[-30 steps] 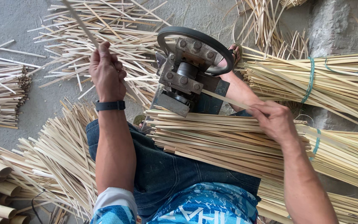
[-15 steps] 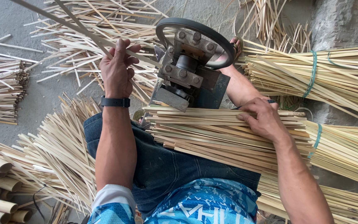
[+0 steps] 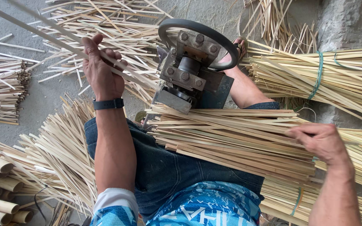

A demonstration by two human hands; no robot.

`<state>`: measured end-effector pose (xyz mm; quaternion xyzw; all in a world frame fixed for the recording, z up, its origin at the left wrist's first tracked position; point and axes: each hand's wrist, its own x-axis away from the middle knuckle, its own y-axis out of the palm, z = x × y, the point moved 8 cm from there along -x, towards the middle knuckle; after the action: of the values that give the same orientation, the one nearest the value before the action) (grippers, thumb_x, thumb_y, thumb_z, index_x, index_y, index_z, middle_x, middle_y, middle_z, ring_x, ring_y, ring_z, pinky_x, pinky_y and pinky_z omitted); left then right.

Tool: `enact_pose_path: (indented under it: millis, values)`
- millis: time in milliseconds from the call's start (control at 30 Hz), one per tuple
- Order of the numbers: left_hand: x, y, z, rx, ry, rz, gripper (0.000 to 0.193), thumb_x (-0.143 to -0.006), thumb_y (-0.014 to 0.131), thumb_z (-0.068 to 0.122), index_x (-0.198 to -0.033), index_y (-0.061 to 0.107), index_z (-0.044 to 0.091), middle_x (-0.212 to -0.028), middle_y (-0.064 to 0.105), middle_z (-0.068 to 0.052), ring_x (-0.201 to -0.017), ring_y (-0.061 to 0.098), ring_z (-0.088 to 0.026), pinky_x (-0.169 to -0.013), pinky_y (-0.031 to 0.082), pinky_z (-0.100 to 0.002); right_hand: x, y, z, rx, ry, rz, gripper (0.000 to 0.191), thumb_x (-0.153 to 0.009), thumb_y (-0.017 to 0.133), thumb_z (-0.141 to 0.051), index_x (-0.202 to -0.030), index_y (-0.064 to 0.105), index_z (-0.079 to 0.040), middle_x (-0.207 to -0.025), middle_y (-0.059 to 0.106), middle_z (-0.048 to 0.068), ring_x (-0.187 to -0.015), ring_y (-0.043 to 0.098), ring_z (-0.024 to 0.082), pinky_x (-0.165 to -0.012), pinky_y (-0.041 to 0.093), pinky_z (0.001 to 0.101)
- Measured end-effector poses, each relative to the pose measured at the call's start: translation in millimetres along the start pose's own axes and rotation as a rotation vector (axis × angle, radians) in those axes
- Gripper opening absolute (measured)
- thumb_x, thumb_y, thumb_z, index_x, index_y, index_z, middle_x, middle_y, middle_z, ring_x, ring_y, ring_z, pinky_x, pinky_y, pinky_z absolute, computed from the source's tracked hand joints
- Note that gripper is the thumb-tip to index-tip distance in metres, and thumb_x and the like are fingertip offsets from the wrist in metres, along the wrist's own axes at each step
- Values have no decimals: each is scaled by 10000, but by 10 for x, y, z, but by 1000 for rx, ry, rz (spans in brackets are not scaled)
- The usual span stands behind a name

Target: The person sits on the floor and repeatedly feeds long bamboo strips into a manual splitting machine. They hold the strips with both hands, guide them through the blade, and collect the split pieces on the floor.

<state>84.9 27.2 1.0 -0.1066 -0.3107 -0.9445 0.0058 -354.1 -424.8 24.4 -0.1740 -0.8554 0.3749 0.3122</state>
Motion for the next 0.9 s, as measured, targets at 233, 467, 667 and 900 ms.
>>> enact_pose_path:
  millis: [233, 467, 667, 900]
  values:
    - [42, 69, -47, -153, -11, -59, 529, -967, 641, 496, -1204, 682, 25, -643, 511, 38, -459, 447, -28, -363, 383, -194, -107, -175, 285, -18, -43, 167, 169, -965, 767, -287, -1020, 816, -136, -815, 775, 63, -669, 660, 120, -616, 539, 289]
    - [109, 194, -207, -426, -104, -70, 485, -882, 801, 418, -1101, 711, -5, -897, 779, -70, -471, 467, -2, -367, 391, -162, -415, 401, -314, 181, -21, 18, 297, -923, 744, -398, -1117, 803, -181, -856, 771, 43, -593, 686, 168, -545, 574, 337]
    - [137, 265, -310, -285, -166, -148, 401, -988, 709, 385, -1096, 654, 2, -955, 787, -148, -508, 493, -26, -390, 387, -166, -525, 715, -890, 436, -269, -8, 369, -858, 761, -419, -1163, 786, -214, -1184, 677, 69, -1068, 585, 232, -952, 461, 422]
    - [77, 254, -316, -210, -140, -172, 322, -1060, 628, 345, -1110, 646, 27, -925, 769, -150, -501, 481, -41, -379, 352, -174, -529, 819, -874, 293, -344, -95, 426, -887, 698, -356, -1222, 686, -93, -1215, 678, 137, -1191, 588, 293, -1045, 360, 493]
